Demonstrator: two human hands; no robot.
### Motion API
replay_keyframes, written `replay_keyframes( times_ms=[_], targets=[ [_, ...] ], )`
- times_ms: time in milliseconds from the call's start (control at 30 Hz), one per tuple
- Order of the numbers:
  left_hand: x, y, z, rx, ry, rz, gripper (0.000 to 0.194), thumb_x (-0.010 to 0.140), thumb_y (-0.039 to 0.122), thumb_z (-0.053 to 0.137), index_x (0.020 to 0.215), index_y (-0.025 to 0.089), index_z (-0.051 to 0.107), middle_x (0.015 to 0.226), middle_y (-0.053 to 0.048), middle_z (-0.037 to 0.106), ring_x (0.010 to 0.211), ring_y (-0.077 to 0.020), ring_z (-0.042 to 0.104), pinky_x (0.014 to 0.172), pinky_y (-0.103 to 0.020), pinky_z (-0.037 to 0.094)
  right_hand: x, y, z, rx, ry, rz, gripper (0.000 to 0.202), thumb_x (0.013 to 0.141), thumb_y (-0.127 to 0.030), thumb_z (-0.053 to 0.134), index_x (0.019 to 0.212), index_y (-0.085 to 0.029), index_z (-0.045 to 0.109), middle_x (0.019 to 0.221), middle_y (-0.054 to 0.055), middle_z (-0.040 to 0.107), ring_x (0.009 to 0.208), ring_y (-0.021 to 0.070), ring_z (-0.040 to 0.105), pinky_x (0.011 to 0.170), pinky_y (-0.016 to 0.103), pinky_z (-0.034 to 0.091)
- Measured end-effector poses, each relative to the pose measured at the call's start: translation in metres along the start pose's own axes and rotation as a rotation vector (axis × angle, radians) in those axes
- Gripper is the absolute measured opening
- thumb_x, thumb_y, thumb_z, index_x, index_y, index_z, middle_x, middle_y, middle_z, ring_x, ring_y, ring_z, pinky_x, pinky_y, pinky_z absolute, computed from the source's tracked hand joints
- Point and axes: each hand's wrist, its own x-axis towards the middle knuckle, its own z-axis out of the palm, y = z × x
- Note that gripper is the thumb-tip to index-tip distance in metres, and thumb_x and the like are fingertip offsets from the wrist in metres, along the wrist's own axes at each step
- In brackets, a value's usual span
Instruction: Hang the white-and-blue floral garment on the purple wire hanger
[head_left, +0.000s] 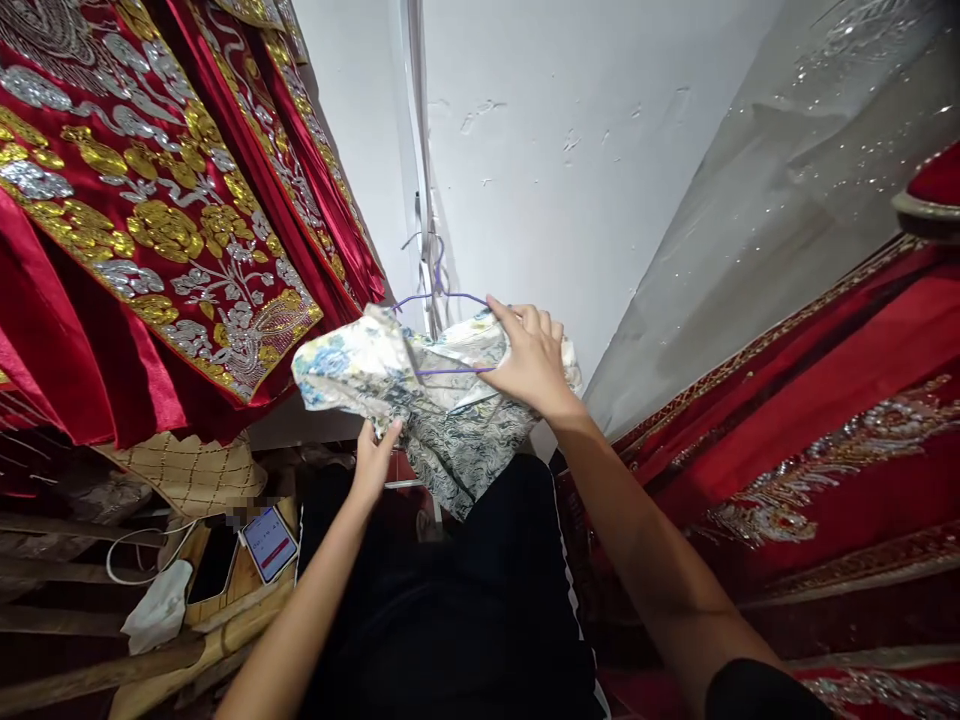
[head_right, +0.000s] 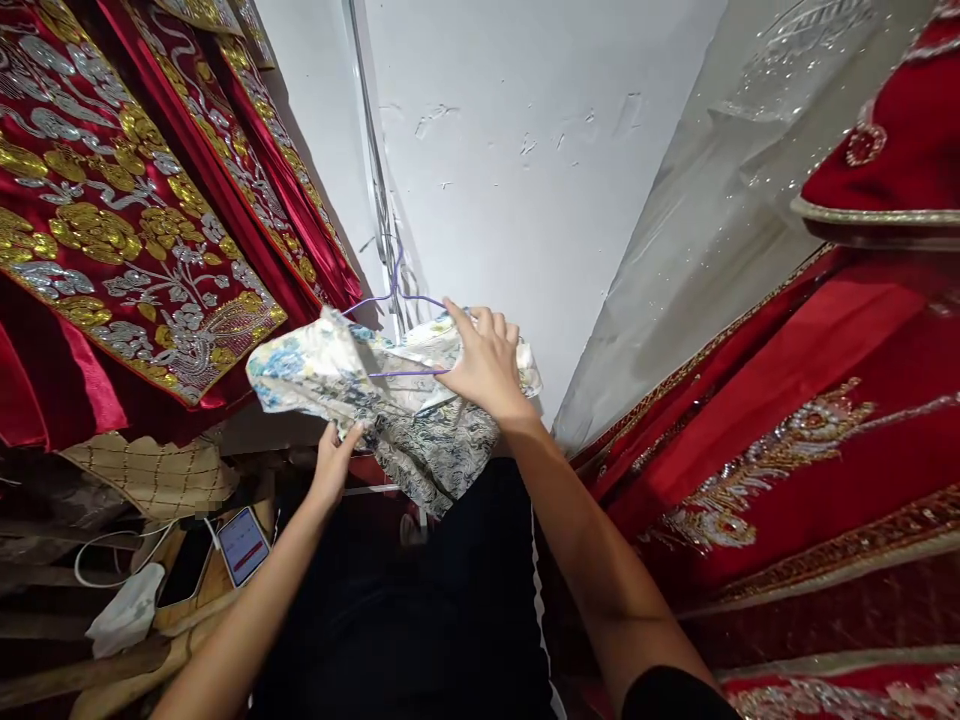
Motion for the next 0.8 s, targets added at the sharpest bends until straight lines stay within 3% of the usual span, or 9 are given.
replay_keyframes(
  times_ms=[100, 200, 300, 367, 433, 500, 533, 667, 800],
  targets=[
    [-0.017, -0.036, 0.006, -0.108, 0.210, 0.006, 0.035, 0.077, 0.049, 0.073, 0.098, 0.022, 0.066, 0.112, -0.007, 0.072, 0.122, -0.0289, 0.061, 0.104, -0.038, 0.048, -0.009, -0.011, -0.004, 0.032, -0.077, -0.055, 0.095, 0.069, -0.044, 0.078, 0.154, -0.031, 0.037, 0.142, 0.016, 0.043, 0.133, 0.0453, 0.038, 0.108, 0.064, 0.027],
    [-0.031, -0.061, 0.001, -0.242, 0.272, -0.096, 0.032, 0.077, 0.047, 0.074, 0.098, 0.023, 0.069, 0.111, -0.005, 0.073, 0.120, -0.0275, 0.064, 0.106, -0.039, 0.048, -0.035, -0.011, -0.008, 0.189, -0.078, -0.007, 0.087, 0.070, -0.045, 0.077, 0.149, -0.032, 0.044, 0.150, 0.013, 0.041, 0.140, 0.0428, 0.033, 0.113, 0.061, 0.027],
    [-0.037, -0.068, -0.008, -0.331, 0.284, -0.158, 0.034, 0.075, 0.044, 0.078, 0.102, 0.023, 0.071, 0.115, -0.005, 0.074, 0.120, -0.0264, 0.065, 0.106, -0.038, 0.049, -0.070, -0.017, 0.011, 0.432, 0.154, 0.257, 0.058, 0.081, -0.049, 0.064, 0.135, -0.028, 0.056, 0.139, 0.011, 0.054, 0.130, 0.0341, 0.048, 0.109, 0.050, 0.039],
    [-0.039, -0.066, -0.010, -0.333, 0.282, -0.164, 0.034, 0.073, 0.041, 0.080, 0.101, 0.023, 0.072, 0.113, -0.005, 0.075, 0.119, -0.0263, 0.066, 0.106, -0.038, 0.049, -0.094, -0.029, 0.041, 0.573, 0.253, 0.570, 0.039, 0.090, -0.053, 0.049, 0.109, -0.023, 0.064, 0.109, 0.011, 0.067, 0.103, 0.0287, 0.062, 0.092, 0.044, 0.049],
    [-0.041, -0.062, -0.011, -0.324, 0.258, -0.172, 0.035, 0.072, 0.041, 0.082, 0.101, 0.023, 0.073, 0.108, -0.006, 0.076, 0.117, -0.0277, 0.067, 0.104, -0.040, 0.050, -0.115, -0.044, 0.080, 0.721, -0.064, 0.755, 0.046, 0.092, -0.061, 0.040, 0.083, -0.022, 0.062, 0.080, 0.008, 0.066, 0.075, 0.0254, 0.062, 0.073, 0.039, 0.050],
    [-0.043, -0.058, -0.010, -0.324, 0.208, -0.193, 0.040, 0.072, 0.043, 0.083, 0.104, 0.022, 0.074, 0.105, -0.008, 0.076, 0.114, -0.0299, 0.068, 0.102, -0.042, 0.051, -0.129, -0.058, 0.117, 0.852, -0.401, 0.773, 0.051, 0.093, -0.064, 0.038, 0.074, -0.022, 0.060, 0.072, 0.007, 0.066, 0.066, 0.0229, 0.060, 0.066, 0.035, 0.047],
    [-0.044, -0.058, -0.010, -0.327, 0.188, -0.201, 0.042, 0.072, 0.044, 0.083, 0.106, 0.021, 0.074, 0.105, -0.009, 0.076, 0.113, -0.0306, 0.068, 0.101, -0.044, 0.051, -0.134, -0.064, 0.132, 0.860, -0.482, 0.770, 0.052, 0.093, -0.063, 0.037, 0.070, -0.022, 0.058, 0.070, 0.007, 0.065, 0.064, 0.0218, 0.058, 0.064, 0.034, 0.044],
    [-0.046, -0.068, -0.012, -0.348, 0.194, -0.190, 0.049, 0.076, 0.045, 0.080, 0.115, 0.016, 0.072, 0.113, -0.013, 0.074, 0.111, -0.0302, 0.068, 0.104, -0.046, 0.047, -0.140, -0.070, 0.160, 0.858, -0.513, 0.769, 0.041, 0.092, -0.048, 0.040, 0.063, -0.021, 0.052, 0.066, 0.005, 0.061, 0.060, 0.0168, 0.052, 0.058, 0.028, 0.037],
    [-0.045, -0.091, -0.016, -0.242, 0.458, -0.014, 0.045, 0.083, 0.044, 0.073, 0.118, 0.016, 0.066, 0.117, -0.012, 0.069, 0.113, -0.0270, 0.065, 0.104, -0.043, 0.046, -0.148, -0.060, 0.159, 0.895, -0.507, 0.781, 0.030, 0.086, -0.038, 0.046, 0.061, -0.021, 0.045, 0.059, 0.000, 0.050, 0.054, 0.0129, 0.043, 0.055, 0.026, 0.032]
  ],
)
